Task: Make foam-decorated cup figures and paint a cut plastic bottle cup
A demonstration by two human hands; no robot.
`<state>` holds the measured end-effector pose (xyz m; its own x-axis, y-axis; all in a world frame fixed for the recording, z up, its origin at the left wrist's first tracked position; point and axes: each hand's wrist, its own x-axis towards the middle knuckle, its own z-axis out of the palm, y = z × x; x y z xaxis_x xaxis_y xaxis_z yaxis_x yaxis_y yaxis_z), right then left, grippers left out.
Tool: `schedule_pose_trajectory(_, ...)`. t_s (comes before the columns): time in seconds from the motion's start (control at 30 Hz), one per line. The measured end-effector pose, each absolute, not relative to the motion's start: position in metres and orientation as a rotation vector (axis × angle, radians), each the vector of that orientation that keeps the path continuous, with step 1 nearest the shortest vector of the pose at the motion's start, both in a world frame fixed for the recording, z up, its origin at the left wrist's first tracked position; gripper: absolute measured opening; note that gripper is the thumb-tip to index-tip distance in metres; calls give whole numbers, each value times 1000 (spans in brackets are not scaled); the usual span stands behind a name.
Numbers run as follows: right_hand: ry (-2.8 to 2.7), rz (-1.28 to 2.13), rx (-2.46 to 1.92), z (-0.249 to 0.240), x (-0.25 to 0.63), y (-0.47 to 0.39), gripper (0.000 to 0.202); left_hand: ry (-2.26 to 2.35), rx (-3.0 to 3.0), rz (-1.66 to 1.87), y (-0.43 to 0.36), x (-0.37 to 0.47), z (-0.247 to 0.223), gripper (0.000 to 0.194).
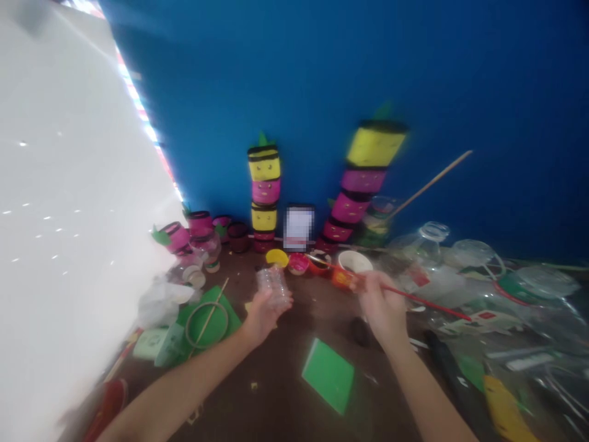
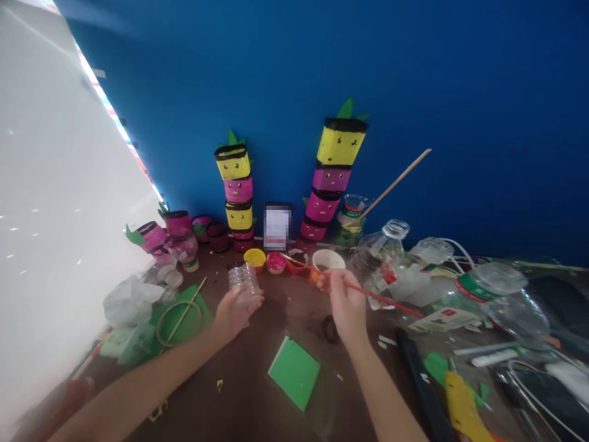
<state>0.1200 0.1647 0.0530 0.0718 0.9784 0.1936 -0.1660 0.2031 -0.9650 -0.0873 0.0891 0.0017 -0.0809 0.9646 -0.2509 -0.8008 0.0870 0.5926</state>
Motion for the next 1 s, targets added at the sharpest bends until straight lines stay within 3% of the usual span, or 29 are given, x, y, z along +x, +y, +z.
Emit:
schedule_pose_trajectory(0.3, -1882, 330, -1252, 75, 115, 177, 22, 668, 376, 1479, 89, -86, -1, 46)
schedule_pose_trajectory(1.0, -2024, 268, -1227, 58, 107, 175, 25, 662, 447, 1472, 87, -86, -7, 42)
